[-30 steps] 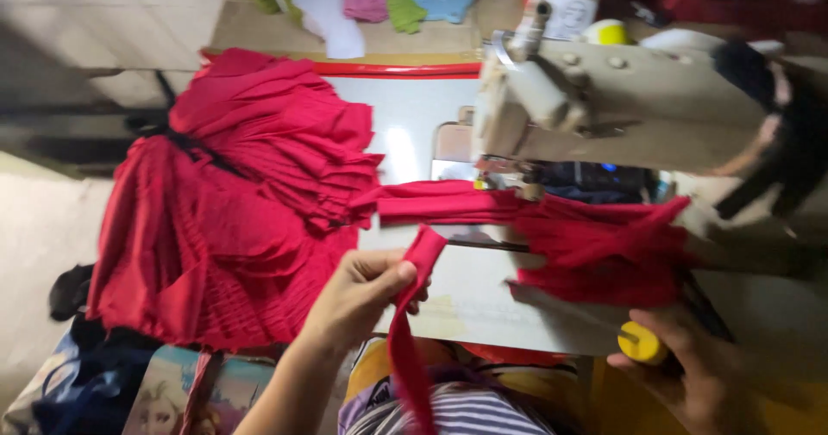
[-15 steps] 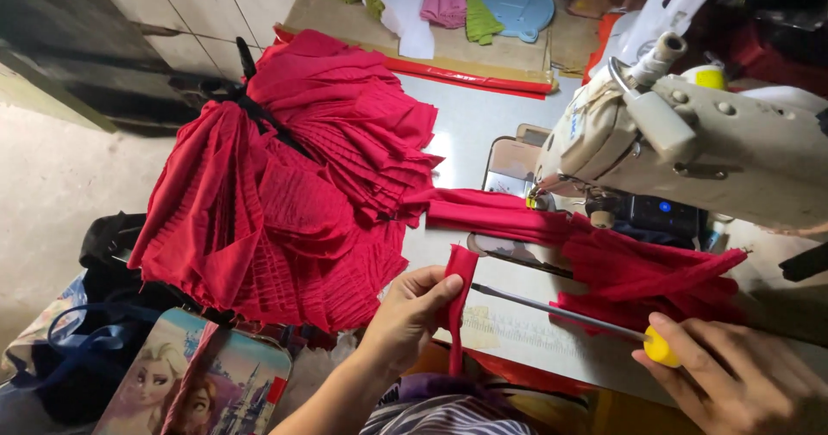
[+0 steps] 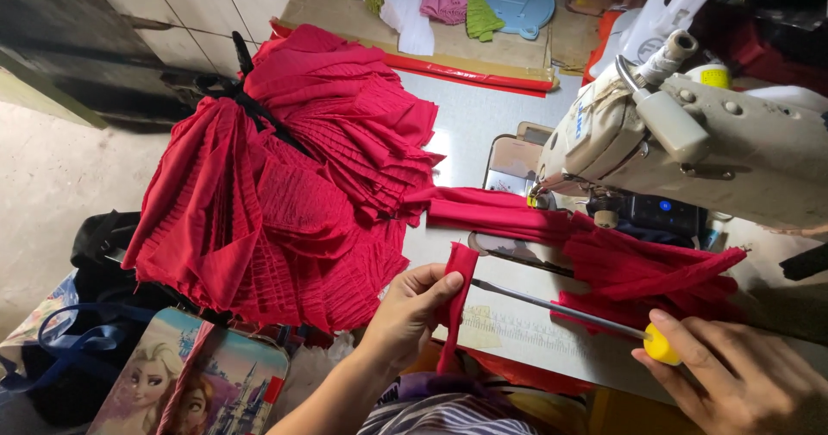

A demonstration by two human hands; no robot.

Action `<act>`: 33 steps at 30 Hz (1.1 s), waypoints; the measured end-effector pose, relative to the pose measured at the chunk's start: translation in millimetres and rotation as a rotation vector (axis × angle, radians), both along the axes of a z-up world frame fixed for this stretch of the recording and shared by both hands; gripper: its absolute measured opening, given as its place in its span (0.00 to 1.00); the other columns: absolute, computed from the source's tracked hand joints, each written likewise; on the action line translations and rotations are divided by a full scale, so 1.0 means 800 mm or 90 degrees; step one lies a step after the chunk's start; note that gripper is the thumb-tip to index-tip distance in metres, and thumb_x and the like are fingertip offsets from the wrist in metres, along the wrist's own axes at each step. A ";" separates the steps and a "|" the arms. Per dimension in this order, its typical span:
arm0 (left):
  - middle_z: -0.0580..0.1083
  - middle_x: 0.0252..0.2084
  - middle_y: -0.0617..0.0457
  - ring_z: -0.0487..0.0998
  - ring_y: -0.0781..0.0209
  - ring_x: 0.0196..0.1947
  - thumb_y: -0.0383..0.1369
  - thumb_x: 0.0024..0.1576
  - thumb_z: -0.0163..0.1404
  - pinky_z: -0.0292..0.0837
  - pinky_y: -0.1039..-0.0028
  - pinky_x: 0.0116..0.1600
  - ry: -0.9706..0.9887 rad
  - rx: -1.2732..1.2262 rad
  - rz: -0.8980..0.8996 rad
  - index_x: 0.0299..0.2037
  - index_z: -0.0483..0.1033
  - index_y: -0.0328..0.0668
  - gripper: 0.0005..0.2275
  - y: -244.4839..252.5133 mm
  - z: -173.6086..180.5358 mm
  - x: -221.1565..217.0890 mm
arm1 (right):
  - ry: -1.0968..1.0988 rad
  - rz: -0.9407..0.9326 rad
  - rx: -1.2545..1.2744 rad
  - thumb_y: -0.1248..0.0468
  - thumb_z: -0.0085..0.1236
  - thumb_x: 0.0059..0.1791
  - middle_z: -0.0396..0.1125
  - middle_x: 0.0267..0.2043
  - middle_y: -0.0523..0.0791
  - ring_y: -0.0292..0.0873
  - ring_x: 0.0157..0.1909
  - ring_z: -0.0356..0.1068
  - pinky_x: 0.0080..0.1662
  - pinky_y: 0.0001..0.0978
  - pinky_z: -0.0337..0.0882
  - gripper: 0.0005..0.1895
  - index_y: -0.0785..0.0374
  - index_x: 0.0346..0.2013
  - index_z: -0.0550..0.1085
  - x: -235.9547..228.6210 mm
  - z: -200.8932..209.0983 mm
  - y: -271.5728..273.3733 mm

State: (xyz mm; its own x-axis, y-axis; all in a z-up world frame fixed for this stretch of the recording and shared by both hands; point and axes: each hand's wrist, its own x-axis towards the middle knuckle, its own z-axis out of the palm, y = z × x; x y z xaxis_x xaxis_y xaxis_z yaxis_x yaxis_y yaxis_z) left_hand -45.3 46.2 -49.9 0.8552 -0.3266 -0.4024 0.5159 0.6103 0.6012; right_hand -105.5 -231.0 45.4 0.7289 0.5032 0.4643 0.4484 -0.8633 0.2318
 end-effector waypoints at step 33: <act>0.72 0.41 0.44 0.72 0.65 0.42 0.21 0.51 0.46 0.68 0.79 0.53 -0.376 0.067 -0.437 0.47 0.68 0.30 0.13 0.010 0.054 0.056 | 0.112 0.058 0.019 0.54 0.56 0.36 0.69 0.30 0.40 0.37 0.29 0.69 0.35 0.33 0.69 0.17 0.53 0.37 0.73 0.020 0.011 -0.022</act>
